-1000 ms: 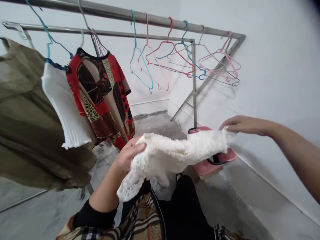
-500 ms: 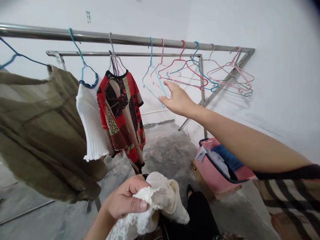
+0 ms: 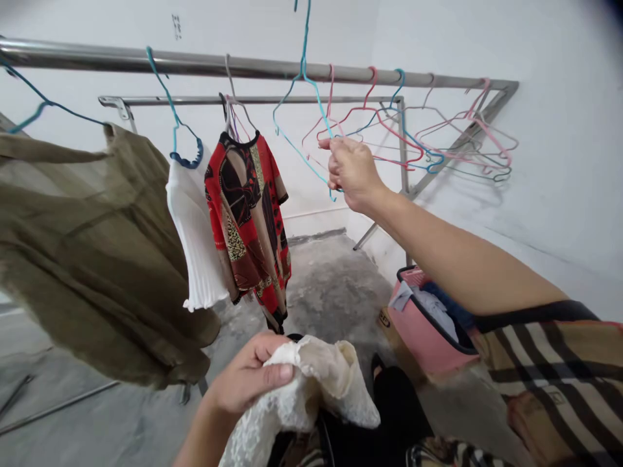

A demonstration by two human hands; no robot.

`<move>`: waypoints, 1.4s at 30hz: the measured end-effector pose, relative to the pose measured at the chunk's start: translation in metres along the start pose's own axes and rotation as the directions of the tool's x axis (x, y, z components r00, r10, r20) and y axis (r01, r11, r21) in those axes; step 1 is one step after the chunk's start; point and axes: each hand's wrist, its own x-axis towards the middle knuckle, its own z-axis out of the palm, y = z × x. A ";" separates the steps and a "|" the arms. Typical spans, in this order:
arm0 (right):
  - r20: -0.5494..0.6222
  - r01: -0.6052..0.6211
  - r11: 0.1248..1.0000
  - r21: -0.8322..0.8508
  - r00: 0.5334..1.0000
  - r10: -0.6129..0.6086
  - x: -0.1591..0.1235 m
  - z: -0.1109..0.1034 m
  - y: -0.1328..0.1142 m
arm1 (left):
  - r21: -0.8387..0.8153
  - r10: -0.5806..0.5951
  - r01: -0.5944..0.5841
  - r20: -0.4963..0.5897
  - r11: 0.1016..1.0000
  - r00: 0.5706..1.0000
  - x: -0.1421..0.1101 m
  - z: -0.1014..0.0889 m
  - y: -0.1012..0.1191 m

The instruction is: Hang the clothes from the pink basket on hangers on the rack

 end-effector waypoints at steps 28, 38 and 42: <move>0.153 -0.375 0.916 -0.144 0.906 0.395 -0.268 -0.091 0.125 | 0.667 0.095 0.053 -0.183 0.743 0.978 0.071 0.018 -0.046; -0.022 -0.299 0.944 -0.139 0.954 0.299 -0.271 -0.088 0.121 | 0.768 0.375 0.113 -0.429 0.630 0.822 0.081 0.048 -0.116; -0.001 -0.311 0.941 -0.133 0.950 0.314 -0.275 -0.095 0.121 | 0.622 0.258 0.087 -0.443 0.778 0.858 0.090 0.054 -0.132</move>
